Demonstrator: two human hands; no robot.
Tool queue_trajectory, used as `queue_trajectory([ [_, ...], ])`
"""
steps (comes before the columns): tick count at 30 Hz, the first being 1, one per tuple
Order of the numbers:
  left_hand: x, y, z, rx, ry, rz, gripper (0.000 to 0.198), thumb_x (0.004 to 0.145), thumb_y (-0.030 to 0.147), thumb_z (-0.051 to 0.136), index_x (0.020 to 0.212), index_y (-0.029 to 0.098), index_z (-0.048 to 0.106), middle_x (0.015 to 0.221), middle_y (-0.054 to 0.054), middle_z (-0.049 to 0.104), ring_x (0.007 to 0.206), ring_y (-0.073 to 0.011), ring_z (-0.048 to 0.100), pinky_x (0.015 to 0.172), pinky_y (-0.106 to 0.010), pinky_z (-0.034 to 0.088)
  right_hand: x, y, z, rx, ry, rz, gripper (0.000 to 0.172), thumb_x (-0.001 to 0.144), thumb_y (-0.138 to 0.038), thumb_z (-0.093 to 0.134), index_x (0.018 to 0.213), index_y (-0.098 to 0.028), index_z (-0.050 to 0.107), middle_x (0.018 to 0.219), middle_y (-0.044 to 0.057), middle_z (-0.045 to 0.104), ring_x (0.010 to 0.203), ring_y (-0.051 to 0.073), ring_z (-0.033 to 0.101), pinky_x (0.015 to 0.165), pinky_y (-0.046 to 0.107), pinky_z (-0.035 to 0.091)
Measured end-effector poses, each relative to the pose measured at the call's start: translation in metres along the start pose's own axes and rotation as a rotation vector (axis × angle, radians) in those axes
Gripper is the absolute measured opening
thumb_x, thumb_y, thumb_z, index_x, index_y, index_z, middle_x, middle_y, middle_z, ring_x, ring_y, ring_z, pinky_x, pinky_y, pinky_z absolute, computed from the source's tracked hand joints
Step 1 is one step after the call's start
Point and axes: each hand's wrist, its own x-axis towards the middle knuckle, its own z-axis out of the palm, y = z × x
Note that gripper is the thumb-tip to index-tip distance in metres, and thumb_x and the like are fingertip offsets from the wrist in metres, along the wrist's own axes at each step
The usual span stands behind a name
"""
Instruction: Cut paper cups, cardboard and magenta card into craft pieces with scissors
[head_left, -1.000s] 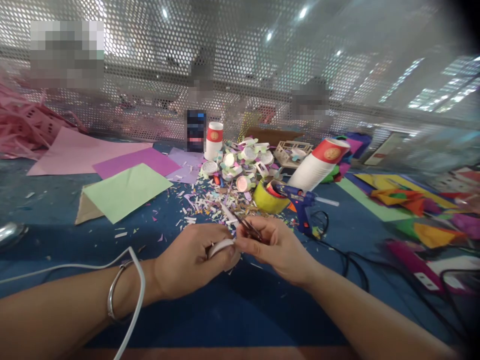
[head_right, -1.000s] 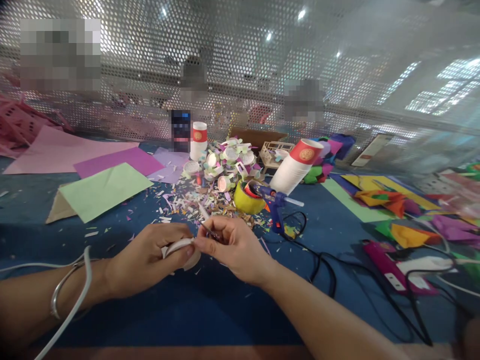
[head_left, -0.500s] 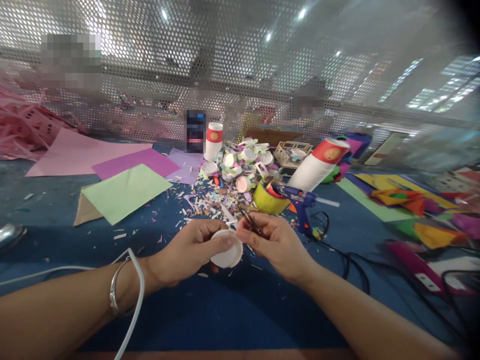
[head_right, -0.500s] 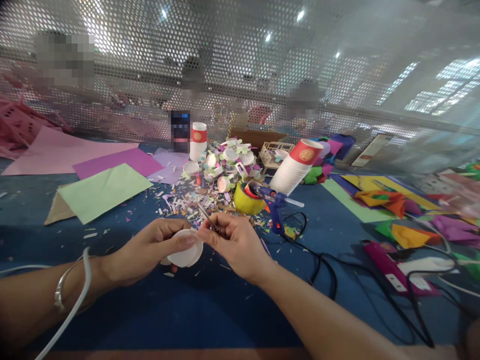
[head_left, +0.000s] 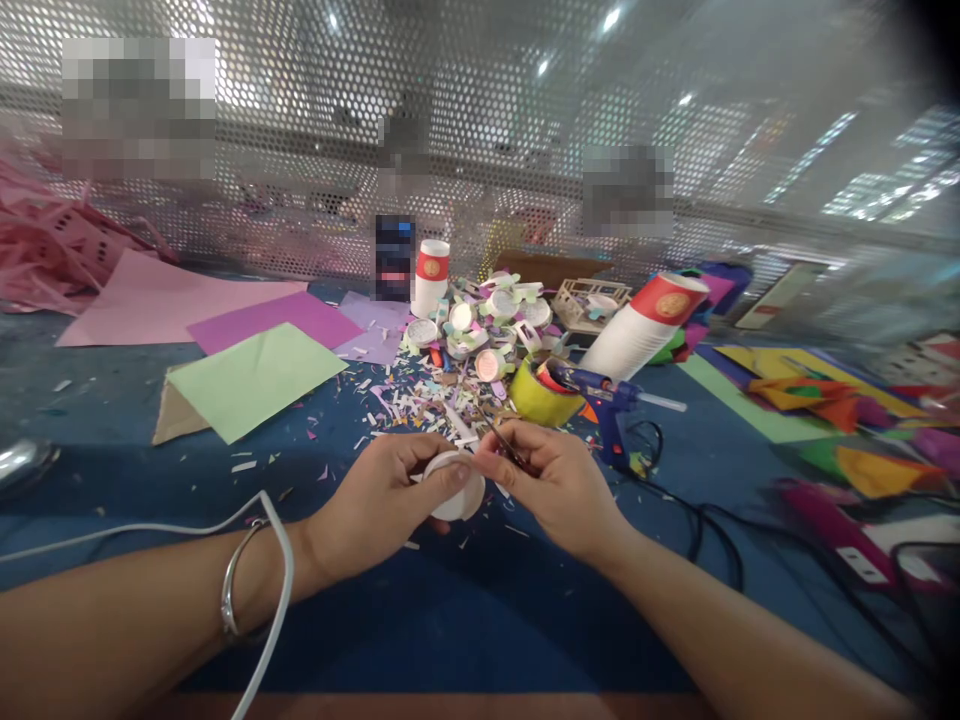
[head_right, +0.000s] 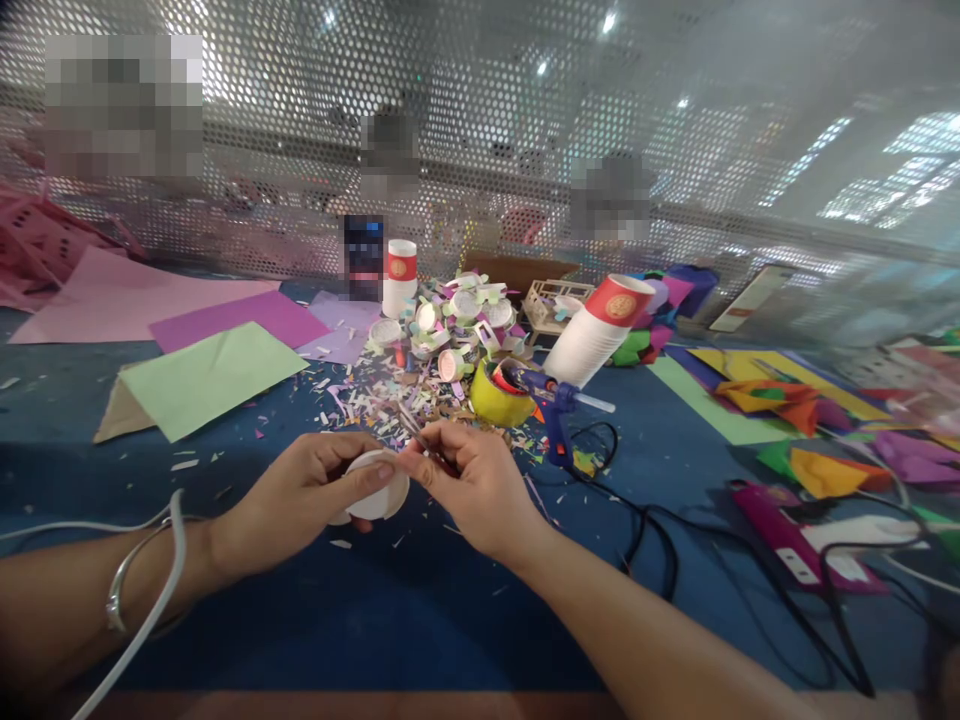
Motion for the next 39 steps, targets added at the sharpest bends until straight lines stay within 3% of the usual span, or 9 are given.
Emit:
queue_trajectory([
  [5, 0.001, -0.003, 0.0, -0.057, -0.034, 0.036, 0.034, 0.091, 0.045, 0.064, 0.087, 0.012, 0.069, 0.075, -0.003, 0.066, 0.068, -0.012, 0.063, 0.059, -0.021, 0.059, 0.001, 0.002, 0.001, 0.064, -0.019, -0.009, 0.025, 0.082, -0.037, 0.078, 0.079, -0.016, 0.065, 0.067, -0.003, 0.053, 0.06, 0.01, 0.043, 0.055, 0.023, 0.035],
  [8, 0.002, -0.004, -0.002, -0.136, -0.09, 0.055, 0.032, 0.091, 0.043, 0.066, 0.084, 0.012, 0.067, 0.074, -0.002, 0.065, 0.065, -0.0093, 0.061, 0.056, -0.017, 0.056, 0.001, 0.004, 0.001, 0.163, -0.052, 0.015, 0.025, 0.083, -0.037, 0.077, 0.081, -0.016, 0.064, 0.064, -0.005, 0.047, 0.053, 0.008, 0.035, 0.048, 0.022, 0.027],
  [14, 0.005, 0.001, -0.002, -0.384, -0.205, -0.024, 0.031, 0.081, 0.041, 0.078, 0.079, 0.012, 0.066, 0.069, 0.0, 0.063, 0.061, -0.0082, 0.058, 0.049, -0.016, 0.056, 0.0, 0.006, 0.002, 0.411, -0.167, 0.129, 0.03, 0.086, -0.041, 0.074, 0.078, -0.018, 0.057, 0.057, -0.008, 0.039, 0.044, 0.004, 0.025, 0.041, 0.021, 0.016],
  [17, 0.006, 0.002, -0.001, -0.435, -0.201, -0.055, 0.029, 0.081, 0.039, 0.079, 0.078, 0.012, 0.068, 0.069, -0.001, 0.064, 0.061, -0.0083, 0.059, 0.05, -0.016, 0.057, 0.0, 0.006, 0.001, 0.433, -0.161, 0.134, 0.03, 0.088, -0.041, 0.073, 0.08, -0.018, 0.057, 0.057, -0.009, 0.037, 0.044, 0.004, 0.024, 0.04, 0.02, 0.016],
  [25, 0.011, -0.006, -0.008, -0.395, 0.037, -0.037, 0.024, 0.084, 0.037, 0.075, 0.087, 0.014, 0.077, 0.082, -0.006, 0.07, 0.066, -0.0116, 0.063, 0.057, -0.022, 0.058, -0.001, 0.009, -0.008, 0.187, -0.061, 0.003, 0.036, 0.096, -0.053, 0.058, 0.097, -0.018, 0.064, 0.056, -0.008, 0.035, 0.047, 0.006, 0.025, 0.045, 0.024, 0.016],
  [30, 0.01, -0.007, -0.01, -0.337, 0.058, 0.008, 0.024, 0.086, 0.038, 0.073, 0.094, 0.017, 0.078, 0.082, -0.004, 0.07, 0.067, -0.0114, 0.062, 0.059, -0.022, 0.058, -0.001, 0.009, -0.009, -0.095, -0.099, -0.022, 0.033, 0.096, -0.051, 0.058, 0.101, -0.019, 0.062, 0.072, -0.002, 0.05, 0.06, 0.01, 0.042, 0.053, 0.025, 0.03],
  [39, 0.007, 0.001, -0.01, -0.155, 0.033, 0.059, 0.025, 0.086, 0.039, 0.07, 0.087, 0.015, 0.074, 0.076, -0.002, 0.066, 0.061, -0.0098, 0.061, 0.055, -0.018, 0.055, -0.002, 0.005, -0.01, -0.306, -0.135, -0.099, 0.028, 0.096, -0.047, 0.058, 0.092, -0.019, 0.061, 0.073, -0.002, 0.051, 0.064, 0.012, 0.045, 0.057, 0.027, 0.034],
])
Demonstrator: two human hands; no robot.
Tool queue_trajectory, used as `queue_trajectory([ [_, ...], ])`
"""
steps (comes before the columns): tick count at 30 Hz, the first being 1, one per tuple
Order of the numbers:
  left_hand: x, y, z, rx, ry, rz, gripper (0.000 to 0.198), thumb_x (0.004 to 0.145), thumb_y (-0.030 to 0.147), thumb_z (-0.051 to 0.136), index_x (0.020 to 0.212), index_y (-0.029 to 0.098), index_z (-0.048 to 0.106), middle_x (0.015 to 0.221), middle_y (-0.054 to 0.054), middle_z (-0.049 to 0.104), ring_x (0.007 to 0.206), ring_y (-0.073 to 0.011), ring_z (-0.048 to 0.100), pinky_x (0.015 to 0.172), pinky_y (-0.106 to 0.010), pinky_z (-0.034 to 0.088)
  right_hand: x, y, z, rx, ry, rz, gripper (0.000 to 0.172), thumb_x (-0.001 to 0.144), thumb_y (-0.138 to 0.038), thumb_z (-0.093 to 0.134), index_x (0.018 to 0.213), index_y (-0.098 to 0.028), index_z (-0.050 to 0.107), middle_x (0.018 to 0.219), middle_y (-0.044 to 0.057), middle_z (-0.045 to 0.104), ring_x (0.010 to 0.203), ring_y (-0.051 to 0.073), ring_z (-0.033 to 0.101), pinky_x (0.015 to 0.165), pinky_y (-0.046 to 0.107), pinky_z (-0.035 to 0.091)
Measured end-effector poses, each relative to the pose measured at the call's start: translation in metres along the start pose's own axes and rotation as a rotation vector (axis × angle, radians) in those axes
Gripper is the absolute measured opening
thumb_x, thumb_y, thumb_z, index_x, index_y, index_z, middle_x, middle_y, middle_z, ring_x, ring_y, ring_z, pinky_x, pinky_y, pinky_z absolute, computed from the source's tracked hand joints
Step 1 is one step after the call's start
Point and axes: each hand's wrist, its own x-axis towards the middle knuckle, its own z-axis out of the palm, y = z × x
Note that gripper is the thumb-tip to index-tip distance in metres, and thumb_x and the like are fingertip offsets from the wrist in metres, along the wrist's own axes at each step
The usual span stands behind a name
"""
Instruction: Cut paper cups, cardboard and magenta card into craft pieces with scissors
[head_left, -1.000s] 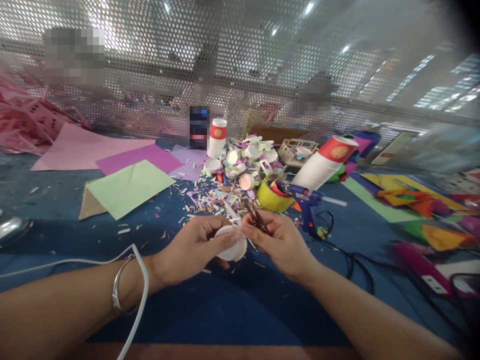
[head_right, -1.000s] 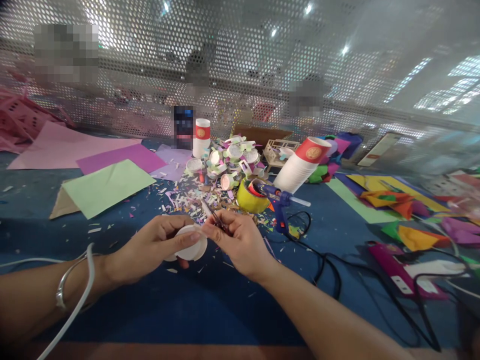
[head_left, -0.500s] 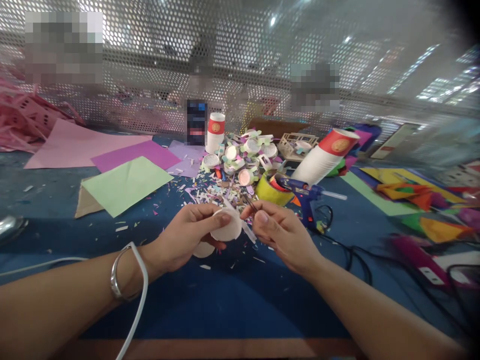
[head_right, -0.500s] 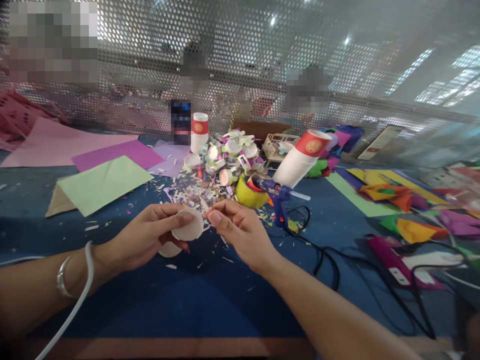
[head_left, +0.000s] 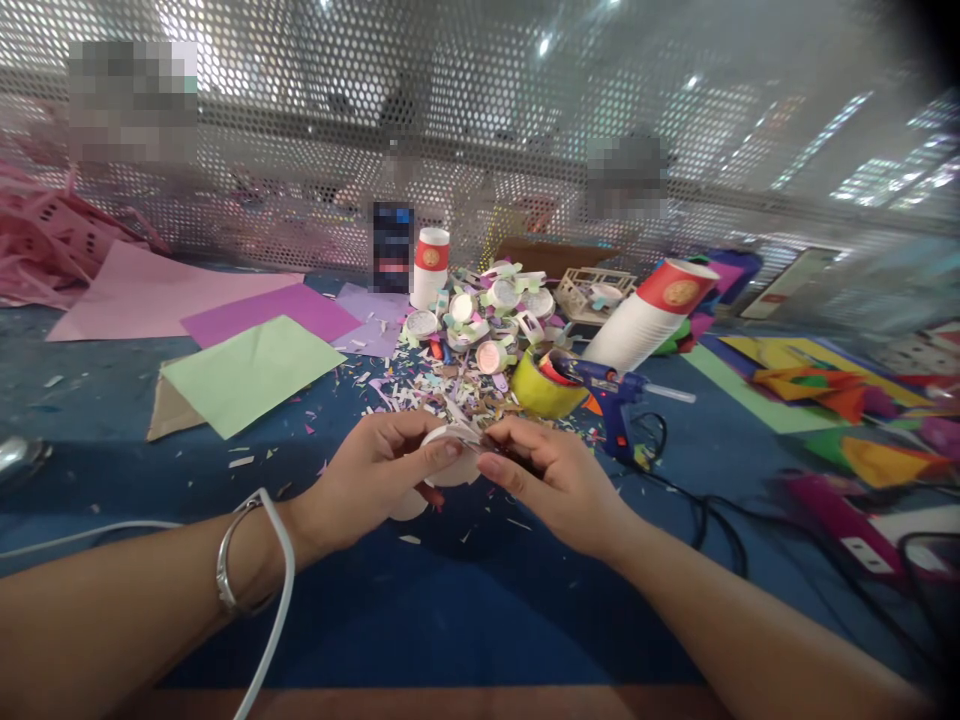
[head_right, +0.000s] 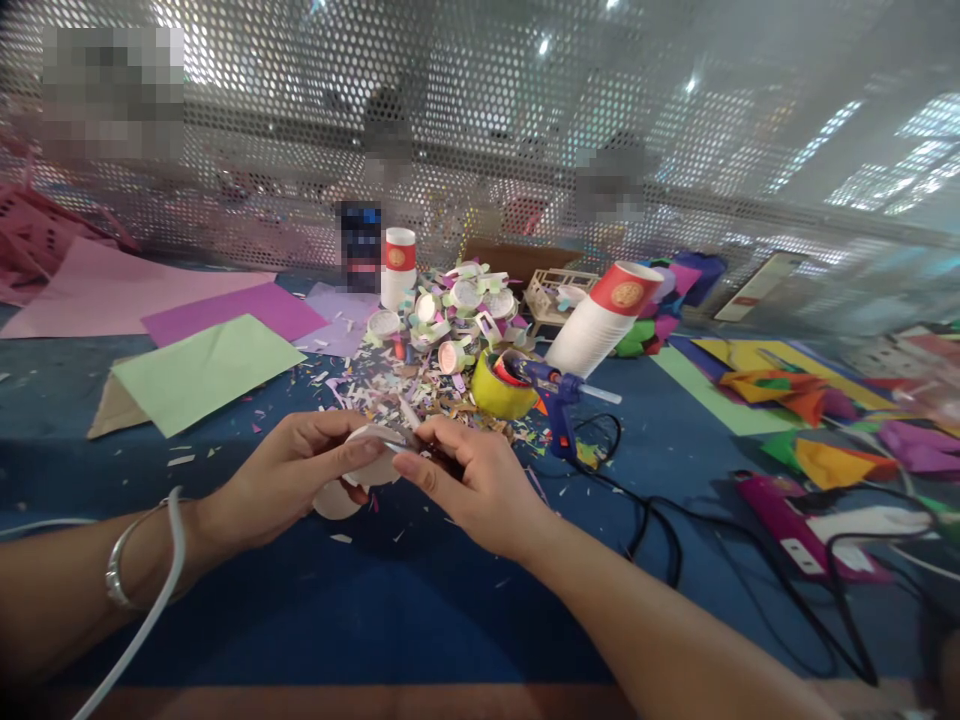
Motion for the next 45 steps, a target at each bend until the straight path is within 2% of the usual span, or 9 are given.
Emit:
queue_trajectory([
  [7, -0.001, 0.003, -0.001, 0.077, -0.034, 0.066, 0.023, 0.087, 0.038, 0.067, 0.087, 0.015, 0.073, 0.072, -0.002, 0.065, 0.061, -0.0108, 0.061, 0.052, -0.018, 0.052, -0.001, -0.003, -0.002, -0.057, -0.017, -0.02, 0.029, 0.097, -0.046, 0.056, 0.086, -0.02, 0.059, 0.069, -0.003, 0.047, 0.061, 0.011, 0.042, 0.055, 0.026, 0.032],
  [14, -0.002, -0.003, -0.003, -0.004, -0.076, 0.002, 0.025, 0.089, 0.04, 0.068, 0.086, 0.016, 0.07, 0.073, 0.0, 0.065, 0.056, -0.0076, 0.058, 0.051, -0.016, 0.051, -0.003, -0.004, -0.003, -0.072, -0.011, -0.012, 0.035, 0.097, -0.051, 0.055, 0.081, -0.019, 0.057, 0.067, -0.003, 0.045, 0.06, 0.011, 0.041, 0.054, 0.026, 0.031],
  [18, -0.003, -0.003, -0.002, -0.041, -0.091, 0.003, 0.023, 0.089, 0.038, 0.07, 0.091, 0.016, 0.073, 0.075, -0.001, 0.065, 0.06, -0.0079, 0.058, 0.052, -0.015, 0.052, -0.006, -0.006, -0.003, -0.079, -0.002, -0.013, 0.038, 0.096, -0.053, 0.054, 0.082, -0.019, 0.06, 0.066, -0.002, 0.046, 0.06, 0.011, 0.042, 0.053, 0.026, 0.031],
  [29, -0.004, -0.002, -0.001, 0.022, -0.084, 0.003, 0.022, 0.088, 0.038, 0.07, 0.09, 0.016, 0.075, 0.075, -0.001, 0.067, 0.06, -0.0077, 0.057, 0.053, -0.014, 0.051, -0.007, -0.008, -0.008, -0.11, -0.022, -0.024, 0.03, 0.094, -0.047, 0.06, 0.086, -0.019, 0.063, 0.067, -0.002, 0.051, 0.058, 0.011, 0.043, 0.052, 0.026, 0.032],
  [34, -0.002, -0.005, -0.001, -0.038, -0.07, -0.015, 0.021, 0.087, 0.037, 0.072, 0.093, 0.017, 0.077, 0.076, -0.002, 0.069, 0.064, -0.0095, 0.06, 0.054, -0.015, 0.052, -0.007, -0.007, -0.008, -0.114, -0.043, 0.013, 0.031, 0.095, -0.049, 0.058, 0.093, -0.019, 0.065, 0.074, 0.0, 0.058, 0.063, 0.013, 0.048, 0.054, 0.025, 0.034],
  [38, -0.002, -0.005, -0.001, -0.076, -0.049, -0.02, 0.02, 0.086, 0.036, 0.073, 0.091, 0.018, 0.077, 0.076, -0.001, 0.069, 0.064, -0.0102, 0.062, 0.052, -0.016, 0.052, -0.008, -0.01, -0.009, -0.109, -0.051, -0.014, 0.03, 0.096, -0.048, 0.056, 0.102, -0.02, 0.064, 0.08, 0.003, 0.063, 0.07, 0.016, 0.055, 0.057, 0.026, 0.038],
  [45, 0.001, -0.004, -0.003, -0.071, -0.063, -0.014, 0.022, 0.087, 0.038, 0.072, 0.093, 0.017, 0.075, 0.076, -0.002, 0.068, 0.062, -0.0102, 0.062, 0.051, -0.016, 0.049, -0.008, -0.011, -0.012, -0.09, -0.038, -0.043, 0.033, 0.097, -0.051, 0.054, 0.104, -0.022, 0.068, 0.073, 0.002, 0.062, 0.073, 0.018, 0.059, 0.059, 0.026, 0.043],
])
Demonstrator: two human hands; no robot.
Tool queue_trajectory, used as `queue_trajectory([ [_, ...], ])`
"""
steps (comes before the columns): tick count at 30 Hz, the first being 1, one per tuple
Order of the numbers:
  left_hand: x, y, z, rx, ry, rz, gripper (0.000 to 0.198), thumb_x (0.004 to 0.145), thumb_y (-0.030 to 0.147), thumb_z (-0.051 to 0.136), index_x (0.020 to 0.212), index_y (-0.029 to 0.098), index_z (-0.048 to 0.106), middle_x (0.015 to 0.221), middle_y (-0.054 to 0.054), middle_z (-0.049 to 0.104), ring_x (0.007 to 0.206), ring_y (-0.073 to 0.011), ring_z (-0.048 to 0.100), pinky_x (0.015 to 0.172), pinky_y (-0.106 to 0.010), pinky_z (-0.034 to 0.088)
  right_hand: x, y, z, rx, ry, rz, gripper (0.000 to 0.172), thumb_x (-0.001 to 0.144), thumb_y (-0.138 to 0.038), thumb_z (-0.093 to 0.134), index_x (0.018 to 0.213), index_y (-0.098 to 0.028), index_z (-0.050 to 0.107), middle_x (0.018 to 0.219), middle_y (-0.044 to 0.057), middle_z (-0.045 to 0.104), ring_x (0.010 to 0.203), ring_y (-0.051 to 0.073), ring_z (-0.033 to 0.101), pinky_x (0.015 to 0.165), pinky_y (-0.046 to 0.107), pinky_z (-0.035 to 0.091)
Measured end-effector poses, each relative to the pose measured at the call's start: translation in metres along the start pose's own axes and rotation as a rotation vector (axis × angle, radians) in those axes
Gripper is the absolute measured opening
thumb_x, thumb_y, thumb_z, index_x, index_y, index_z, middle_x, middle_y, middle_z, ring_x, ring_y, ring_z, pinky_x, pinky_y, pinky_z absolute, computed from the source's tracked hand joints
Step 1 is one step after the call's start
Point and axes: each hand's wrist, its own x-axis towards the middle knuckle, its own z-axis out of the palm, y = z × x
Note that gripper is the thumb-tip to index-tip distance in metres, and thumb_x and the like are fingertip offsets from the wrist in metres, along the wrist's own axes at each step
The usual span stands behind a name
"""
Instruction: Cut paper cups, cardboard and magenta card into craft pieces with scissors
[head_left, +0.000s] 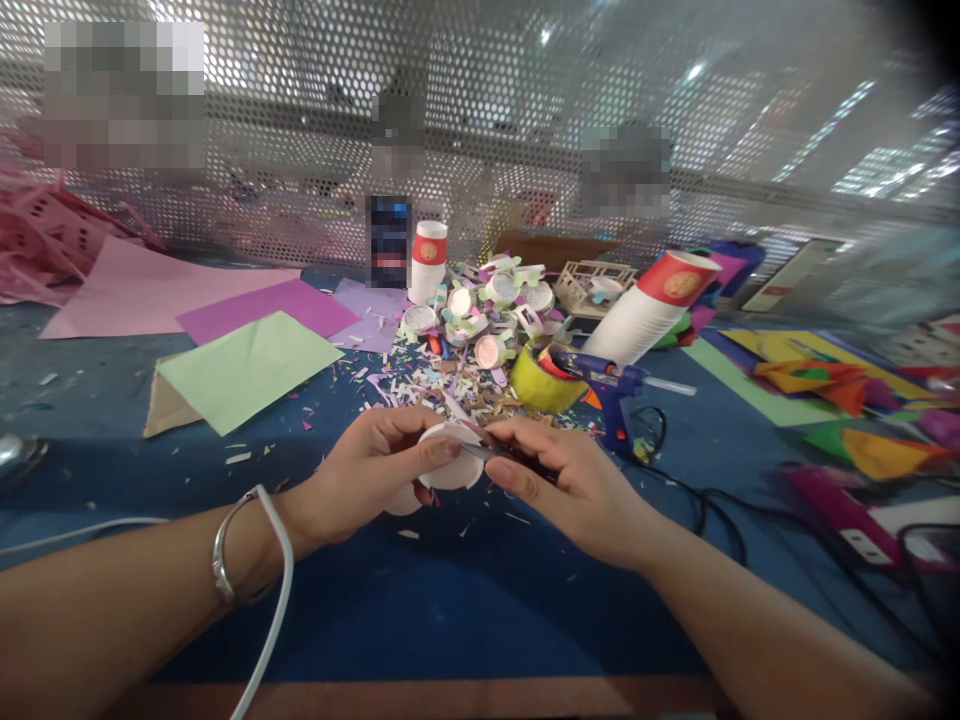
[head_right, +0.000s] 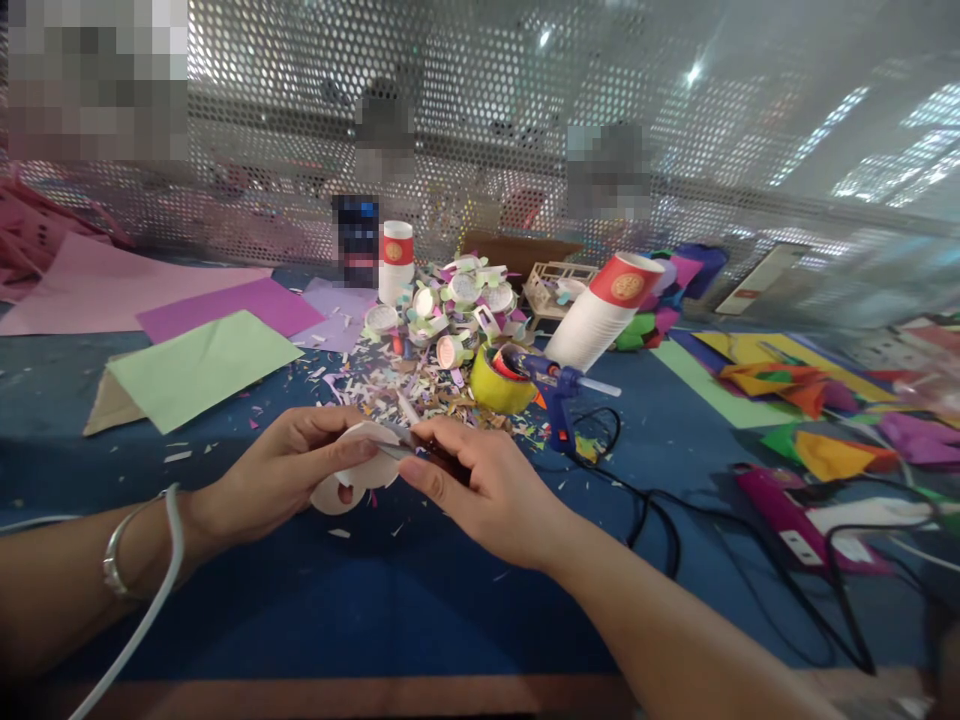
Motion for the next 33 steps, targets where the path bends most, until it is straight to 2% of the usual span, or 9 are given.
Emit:
queue_trajectory([
  [5, 0.0005, -0.0007, -0.0006, 0.027, -0.007, 0.005, 0.027, 0.088, 0.041, 0.07, 0.083, 0.015, 0.07, 0.069, -0.001, 0.066, 0.055, -0.007, 0.055, 0.05, -0.015, 0.045, 0.001, 0.0004, -0.0014, 0.013, 0.009, 0.007, 0.033, 0.097, -0.051, 0.053, 0.099, -0.021, 0.068, 0.077, 0.003, 0.064, 0.073, 0.017, 0.059, 0.057, 0.026, 0.041],
  [11, -0.0005, 0.0007, 0.0012, -0.027, -0.038, 0.012, 0.021, 0.09, 0.036, 0.069, 0.086, 0.016, 0.074, 0.073, -0.001, 0.067, 0.062, -0.0072, 0.058, 0.053, -0.014, 0.049, 0.0008, -0.0002, -0.0013, -0.004, -0.021, -0.002, 0.034, 0.099, -0.049, 0.049, 0.093, -0.019, 0.064, 0.083, 0.004, 0.065, 0.073, 0.016, 0.058, 0.058, 0.027, 0.039],
  [19, -0.005, 0.0054, 0.004, 0.011, -0.054, 0.021, 0.021, 0.09, 0.035, 0.069, 0.088, 0.015, 0.074, 0.074, -0.001, 0.065, 0.065, -0.0075, 0.058, 0.054, -0.013, 0.051, -0.0021, -0.0002, -0.0039, -0.053, -0.033, -0.016, 0.031, 0.1, -0.047, 0.051, 0.096, -0.019, 0.063, 0.084, 0.003, 0.065, 0.071, 0.015, 0.057, 0.06, 0.027, 0.039],
  [26, -0.0061, 0.0043, 0.0021, 0.06, -0.05, 0.017, 0.025, 0.09, 0.037, 0.068, 0.085, 0.014, 0.074, 0.073, -0.001, 0.065, 0.061, -0.0067, 0.057, 0.053, -0.013, 0.05, 0.0001, 0.0006, -0.0033, -0.086, -0.017, -0.029, 0.034, 0.1, -0.045, 0.049, 0.087, -0.017, 0.063, 0.077, 0.002, 0.061, 0.066, 0.013, 0.054, 0.059, 0.026, 0.038],
  [33, -0.0004, 0.0012, -0.0027, 0.041, -0.067, -0.055, 0.031, 0.088, 0.042, 0.07, 0.082, 0.012, 0.073, 0.07, -0.003, 0.067, 0.054, -0.0051, 0.054, 0.049, -0.012, 0.045, 0.0028, 0.0054, -0.0037, -0.127, -0.033, -0.042, 0.033, 0.101, -0.043, 0.05, 0.092, -0.016, 0.066, 0.076, 0.001, 0.062, 0.066, 0.012, 0.054, 0.058, 0.026, 0.037],
])
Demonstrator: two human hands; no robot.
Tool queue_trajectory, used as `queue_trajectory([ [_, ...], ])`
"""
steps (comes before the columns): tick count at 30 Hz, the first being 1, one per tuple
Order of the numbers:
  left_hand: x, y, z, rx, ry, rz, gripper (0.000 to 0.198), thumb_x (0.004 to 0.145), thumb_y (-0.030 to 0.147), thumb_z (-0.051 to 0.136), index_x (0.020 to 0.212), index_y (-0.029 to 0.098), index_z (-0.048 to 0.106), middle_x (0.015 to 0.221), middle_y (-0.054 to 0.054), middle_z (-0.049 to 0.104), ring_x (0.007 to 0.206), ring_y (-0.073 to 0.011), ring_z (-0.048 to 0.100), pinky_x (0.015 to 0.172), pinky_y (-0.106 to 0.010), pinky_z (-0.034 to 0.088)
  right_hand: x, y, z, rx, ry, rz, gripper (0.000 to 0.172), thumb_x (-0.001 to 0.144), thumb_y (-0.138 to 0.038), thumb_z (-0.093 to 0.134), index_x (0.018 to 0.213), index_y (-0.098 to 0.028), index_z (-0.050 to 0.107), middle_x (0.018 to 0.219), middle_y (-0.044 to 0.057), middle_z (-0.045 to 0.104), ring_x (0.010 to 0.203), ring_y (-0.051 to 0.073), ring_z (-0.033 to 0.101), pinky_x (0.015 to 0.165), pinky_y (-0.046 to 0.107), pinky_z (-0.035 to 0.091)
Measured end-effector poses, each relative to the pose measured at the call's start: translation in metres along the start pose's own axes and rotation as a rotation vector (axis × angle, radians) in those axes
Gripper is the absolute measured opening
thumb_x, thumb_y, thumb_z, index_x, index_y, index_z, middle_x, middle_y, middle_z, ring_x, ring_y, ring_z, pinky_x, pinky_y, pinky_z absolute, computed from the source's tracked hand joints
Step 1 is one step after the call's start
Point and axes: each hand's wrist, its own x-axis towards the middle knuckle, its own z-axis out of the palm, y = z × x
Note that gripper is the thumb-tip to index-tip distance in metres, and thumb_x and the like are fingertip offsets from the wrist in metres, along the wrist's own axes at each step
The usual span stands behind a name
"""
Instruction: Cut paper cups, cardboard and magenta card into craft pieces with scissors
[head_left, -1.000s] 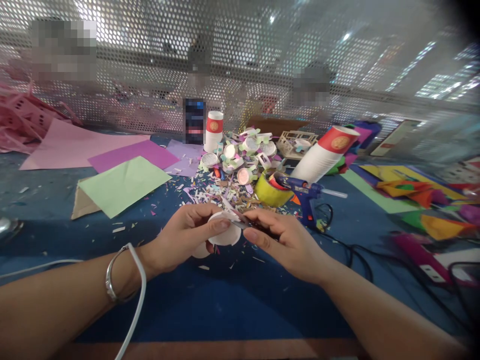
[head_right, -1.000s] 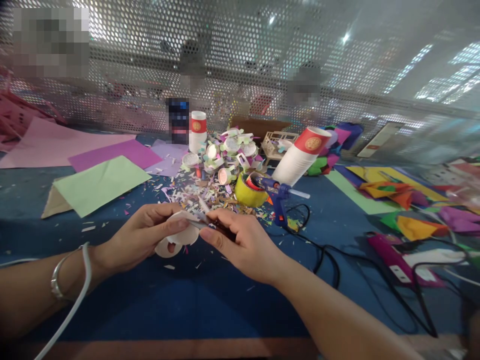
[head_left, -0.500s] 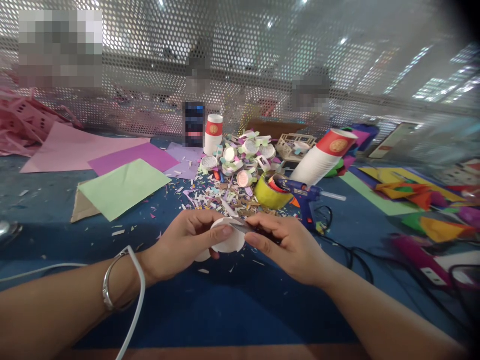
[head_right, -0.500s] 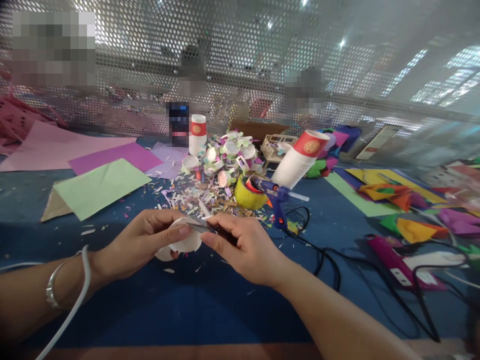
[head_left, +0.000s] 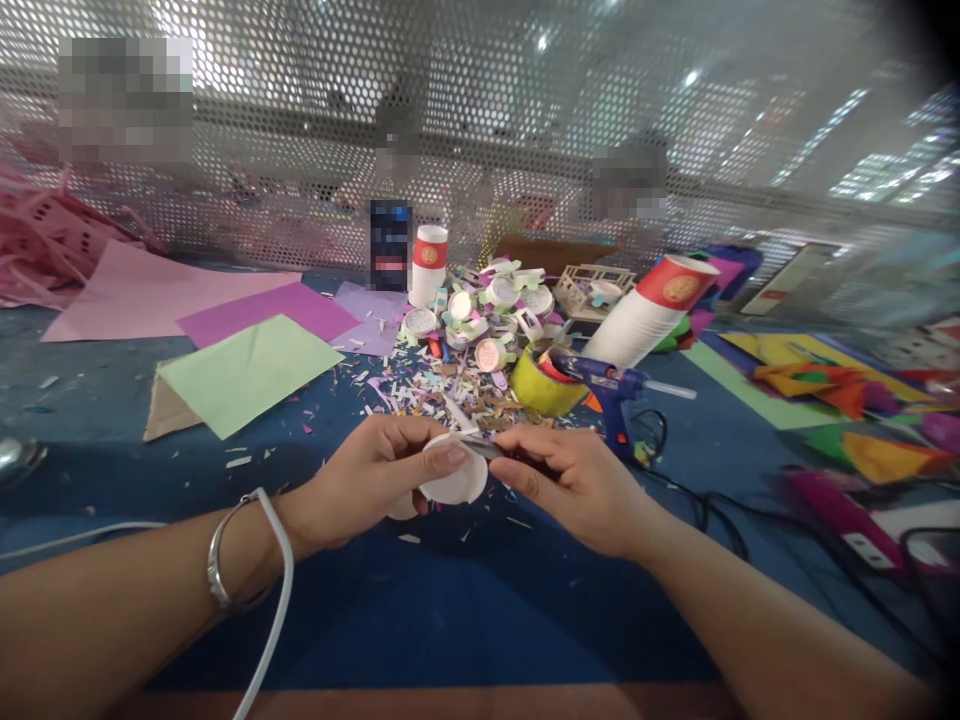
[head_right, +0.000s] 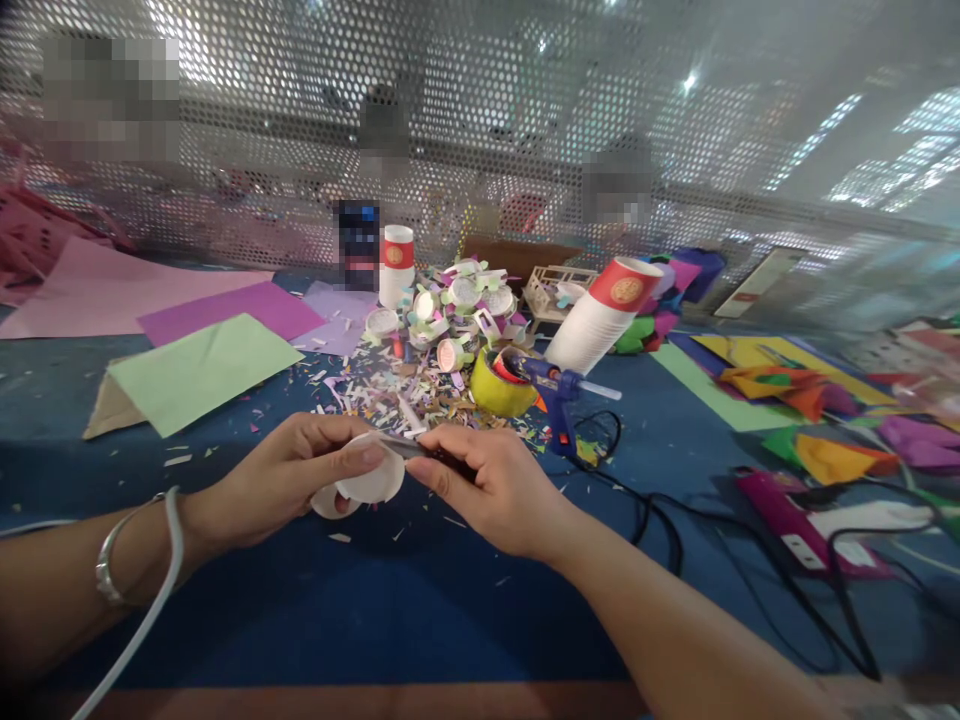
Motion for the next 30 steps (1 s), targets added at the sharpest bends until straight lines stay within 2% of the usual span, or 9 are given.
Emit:
queue_trajectory([
  [12, -0.0015, 0.0, 0.0004, -0.012, 0.01, -0.067, 0.032, 0.087, 0.043, 0.07, 0.081, 0.012, 0.07, 0.066, 0.0, 0.063, 0.05, -0.0041, 0.049, 0.045, -0.012, 0.04, -0.002, 0.0032, 0.0008, -0.048, 0.018, -0.043, 0.032, 0.1, -0.042, 0.052, 0.092, -0.015, 0.067, 0.074, 0.0, 0.06, 0.063, 0.011, 0.053, 0.058, 0.024, 0.039],
  [16, -0.0019, -0.0006, 0.0007, -0.018, 0.015, -0.056, 0.032, 0.089, 0.042, 0.069, 0.078, 0.012, 0.069, 0.064, 0.0, 0.061, 0.048, -0.0036, 0.049, 0.042, -0.012, 0.035, -0.0003, 0.0041, 0.002, -0.038, 0.012, -0.02, 0.034, 0.101, -0.044, 0.05, 0.092, -0.016, 0.067, 0.072, 0.0, 0.058, 0.062, 0.011, 0.051, 0.057, 0.024, 0.037],
  [22, 0.0001, -0.0029, 0.0022, 0.004, 0.024, -0.026, 0.031, 0.09, 0.041, 0.067, 0.079, 0.012, 0.069, 0.065, 0.0, 0.061, 0.048, -0.0038, 0.047, 0.043, -0.014, 0.036, 0.0019, 0.0061, 0.0033, -0.023, 0.012, -0.013, 0.033, 0.1, -0.043, 0.051, 0.091, -0.016, 0.067, 0.071, -0.001, 0.057, 0.061, 0.011, 0.05, 0.057, 0.024, 0.037],
  [30, -0.001, -0.0005, 0.0042, -0.017, 0.043, -0.079, 0.031, 0.088, 0.042, 0.069, 0.081, 0.012, 0.068, 0.067, -0.001, 0.062, 0.049, -0.0042, 0.047, 0.043, -0.015, 0.032, 0.0021, 0.0066, 0.003, -0.034, 0.013, 0.006, 0.034, 0.1, -0.043, 0.05, 0.085, -0.017, 0.065, 0.069, -0.001, 0.056, 0.061, 0.011, 0.049, 0.057, 0.024, 0.037],
])
